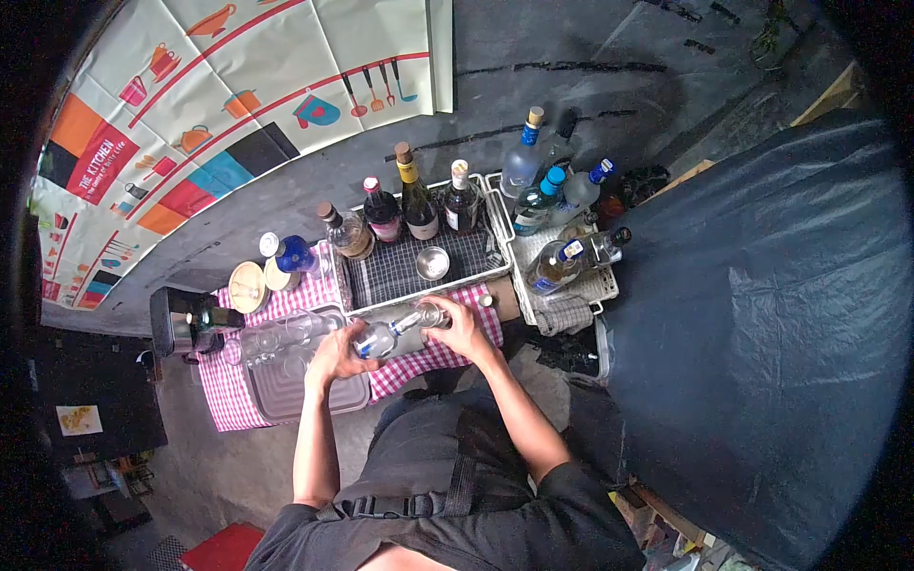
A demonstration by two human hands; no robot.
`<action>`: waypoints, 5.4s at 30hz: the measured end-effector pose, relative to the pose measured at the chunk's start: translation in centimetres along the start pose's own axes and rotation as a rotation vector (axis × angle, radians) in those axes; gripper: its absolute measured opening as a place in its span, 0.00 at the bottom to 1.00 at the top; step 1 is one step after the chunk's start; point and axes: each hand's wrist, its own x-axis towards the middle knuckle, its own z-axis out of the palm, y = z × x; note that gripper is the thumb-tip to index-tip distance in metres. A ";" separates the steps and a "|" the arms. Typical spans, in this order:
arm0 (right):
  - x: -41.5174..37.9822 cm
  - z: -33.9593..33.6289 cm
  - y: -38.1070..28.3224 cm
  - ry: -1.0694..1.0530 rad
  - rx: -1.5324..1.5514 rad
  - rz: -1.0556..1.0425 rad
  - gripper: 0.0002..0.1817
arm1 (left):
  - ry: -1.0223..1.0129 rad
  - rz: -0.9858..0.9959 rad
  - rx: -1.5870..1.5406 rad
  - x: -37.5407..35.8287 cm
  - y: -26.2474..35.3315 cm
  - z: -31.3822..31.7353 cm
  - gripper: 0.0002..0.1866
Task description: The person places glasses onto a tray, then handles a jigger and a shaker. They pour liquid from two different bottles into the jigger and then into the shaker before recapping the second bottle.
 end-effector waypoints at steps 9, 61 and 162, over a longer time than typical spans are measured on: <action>-0.6 -1.1 -1.6 0.015 0.139 0.120 0.32 | 0.121 0.085 -0.573 -0.7 -0.9 5.6 0.35; -0.3 -2.7 8.4 0.295 -0.467 0.016 0.32 | 0.128 0.001 -0.973 -3.5 0.7 5.6 0.29; -5.2 -13.7 -18.1 0.292 -0.573 -0.210 0.13 | 0.241 0.431 -0.292 3.3 19.2 2.5 0.32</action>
